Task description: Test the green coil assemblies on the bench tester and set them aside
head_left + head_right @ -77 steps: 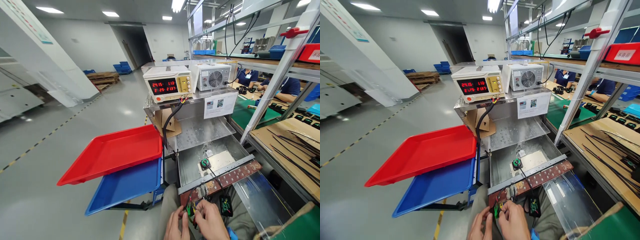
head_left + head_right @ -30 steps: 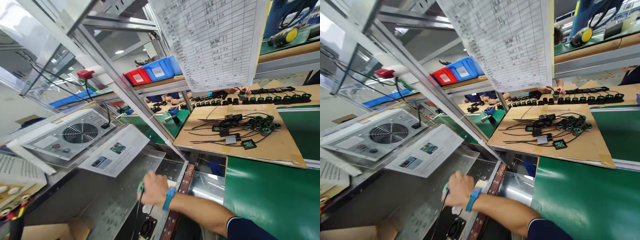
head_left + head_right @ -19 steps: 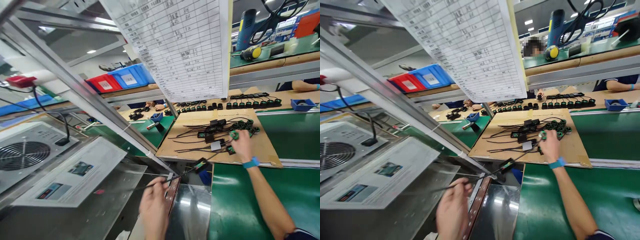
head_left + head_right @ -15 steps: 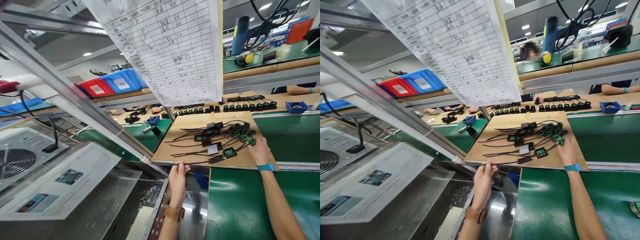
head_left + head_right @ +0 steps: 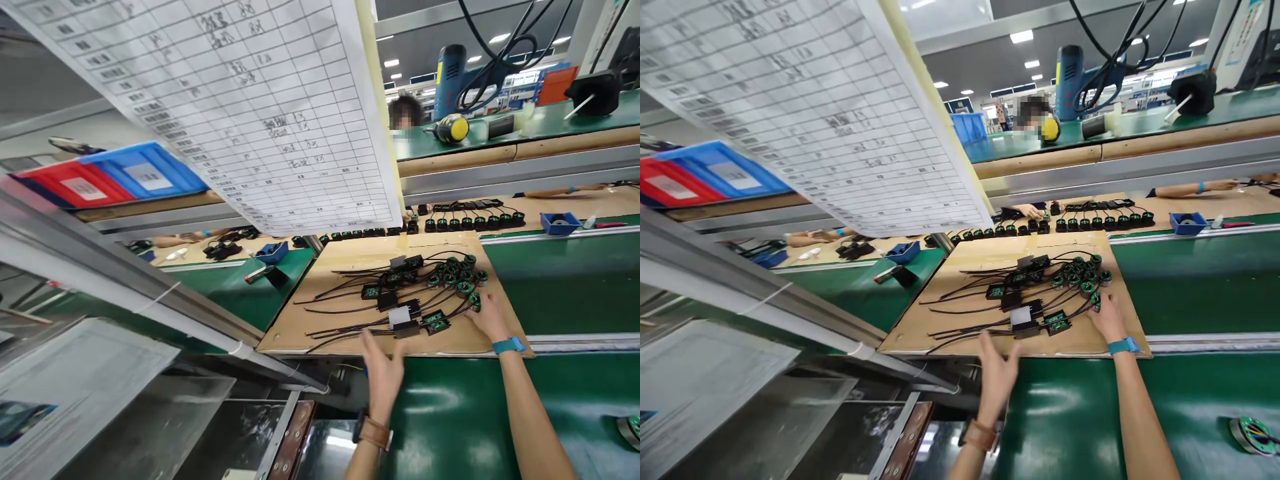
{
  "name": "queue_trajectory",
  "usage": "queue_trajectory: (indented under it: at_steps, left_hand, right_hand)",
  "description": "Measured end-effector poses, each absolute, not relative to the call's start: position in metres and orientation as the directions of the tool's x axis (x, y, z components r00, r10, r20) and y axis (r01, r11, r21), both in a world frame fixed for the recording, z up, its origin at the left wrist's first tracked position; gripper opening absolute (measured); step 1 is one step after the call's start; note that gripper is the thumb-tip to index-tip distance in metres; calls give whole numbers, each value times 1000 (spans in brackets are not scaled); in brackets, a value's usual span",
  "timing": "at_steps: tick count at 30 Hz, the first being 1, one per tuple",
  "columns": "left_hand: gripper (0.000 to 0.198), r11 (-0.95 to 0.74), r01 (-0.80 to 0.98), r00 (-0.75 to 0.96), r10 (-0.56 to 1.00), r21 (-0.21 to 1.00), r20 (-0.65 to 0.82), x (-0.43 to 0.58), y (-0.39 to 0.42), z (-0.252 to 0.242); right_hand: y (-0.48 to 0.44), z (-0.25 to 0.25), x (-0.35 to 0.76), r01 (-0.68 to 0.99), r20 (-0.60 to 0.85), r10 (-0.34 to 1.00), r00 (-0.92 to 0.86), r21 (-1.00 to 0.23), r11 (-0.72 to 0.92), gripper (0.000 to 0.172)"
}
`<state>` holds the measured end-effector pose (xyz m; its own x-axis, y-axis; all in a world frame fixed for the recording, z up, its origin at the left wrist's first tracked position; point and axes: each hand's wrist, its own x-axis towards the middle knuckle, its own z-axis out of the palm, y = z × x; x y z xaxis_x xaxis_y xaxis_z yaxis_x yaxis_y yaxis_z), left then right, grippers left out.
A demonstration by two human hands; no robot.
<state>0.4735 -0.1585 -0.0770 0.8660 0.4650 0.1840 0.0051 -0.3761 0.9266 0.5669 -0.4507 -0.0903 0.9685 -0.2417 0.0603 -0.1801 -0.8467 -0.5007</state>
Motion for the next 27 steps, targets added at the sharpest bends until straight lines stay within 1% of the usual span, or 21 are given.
queue_trajectory:
  at_steps: [2, 4, 5, 6, 8, 12, 15, 21, 27]
  left_hand:
    - [90, -567, 39, 906, 367, 823, 209, 473, -187, -85]
    - [99, -748, 101, 919, 322, 655, 226, 484, -204, -92]
    - [102, -802, 136, 915, 327, 581, 237, 493, -207, -94]
    - [104, -828, 164, 906, 341, 536, 250, 503, -208, -96]
    - [108, -852, 194, 893, 359, 486, 273, 523, -204, -98]
    - [110, -864, 186, 878, 360, 467, 316, 551, -196, -101]
    - [106, -865, 170, 869, 358, 472, 342, 566, -194, -102]
    - [100, -869, 151, 869, 344, 472, 355, 603, -185, -101]
    - [97, -869, 130, 859, 339, 477, 384, 633, -175, -106]
  right_hand:
    - [-446, -95, 571, -223, 60, -286, 956, -483, -847, 65]
    - [-442, -97, 579, -267, 64, -340, 938, -489, -830, 74]
    - [-440, -98, 583, -285, 64, -362, 930, -497, -820, 78]
    - [-438, -99, 589, -301, 63, -382, 922, -504, -810, 81]
    - [-438, -98, 603, -319, 64, -405, 912, -511, -798, 87]
    - [-438, -94, 633, -319, 77, -413, 907, -516, -795, 94]
    - [-438, -92, 648, -300, 84, -397, 914, -518, -801, 97]
    - [-438, -94, 651, -287, 73, -374, 924, -514, -809, 96]
    - [-435, -88, 662, -291, 61, -365, 929, -487, -824, 104]
